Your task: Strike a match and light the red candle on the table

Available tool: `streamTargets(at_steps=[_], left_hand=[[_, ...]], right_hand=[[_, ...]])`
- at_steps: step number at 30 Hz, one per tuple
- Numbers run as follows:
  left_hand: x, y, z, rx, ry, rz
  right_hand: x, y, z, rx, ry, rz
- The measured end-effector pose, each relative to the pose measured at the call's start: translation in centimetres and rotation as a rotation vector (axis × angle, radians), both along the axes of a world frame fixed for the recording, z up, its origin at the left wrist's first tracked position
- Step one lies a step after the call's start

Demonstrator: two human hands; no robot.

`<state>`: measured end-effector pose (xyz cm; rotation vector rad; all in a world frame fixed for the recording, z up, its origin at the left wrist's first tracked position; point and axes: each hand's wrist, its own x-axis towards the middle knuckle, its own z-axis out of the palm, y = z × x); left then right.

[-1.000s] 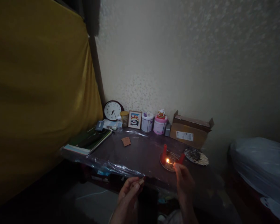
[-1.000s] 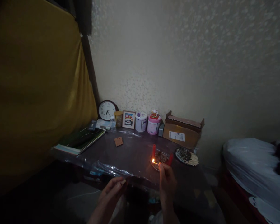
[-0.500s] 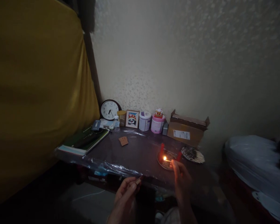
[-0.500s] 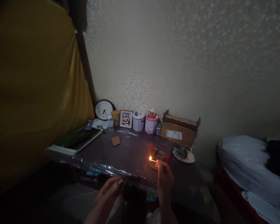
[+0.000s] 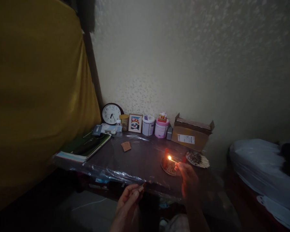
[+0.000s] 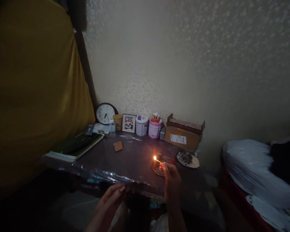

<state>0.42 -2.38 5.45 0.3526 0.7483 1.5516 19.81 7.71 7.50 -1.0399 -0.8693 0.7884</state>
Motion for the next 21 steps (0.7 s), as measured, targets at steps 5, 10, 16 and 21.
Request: streamTargets(at_steps=[5,10,16,21], left_hand=[[0.1,-0.1,0.4,0.024,-0.016,-0.008],[-0.2,0.0,0.1,0.020,0.035,0.001],[-0.2,-0.1,0.2,0.000,0.030,0.012],[0.0,-0.1,0.7,-0.040,-0.018,0.031]], right_hand=[[0.6,0.5,0.5,-0.037,0.084,0.039],[1.4,1.1,0.4,-0.046,0.050,0.065],[1.9,1.7,0.3,-0.052,0.048,0.114],[1.9,2.0,1.0,-0.079,0.046,0.147]])
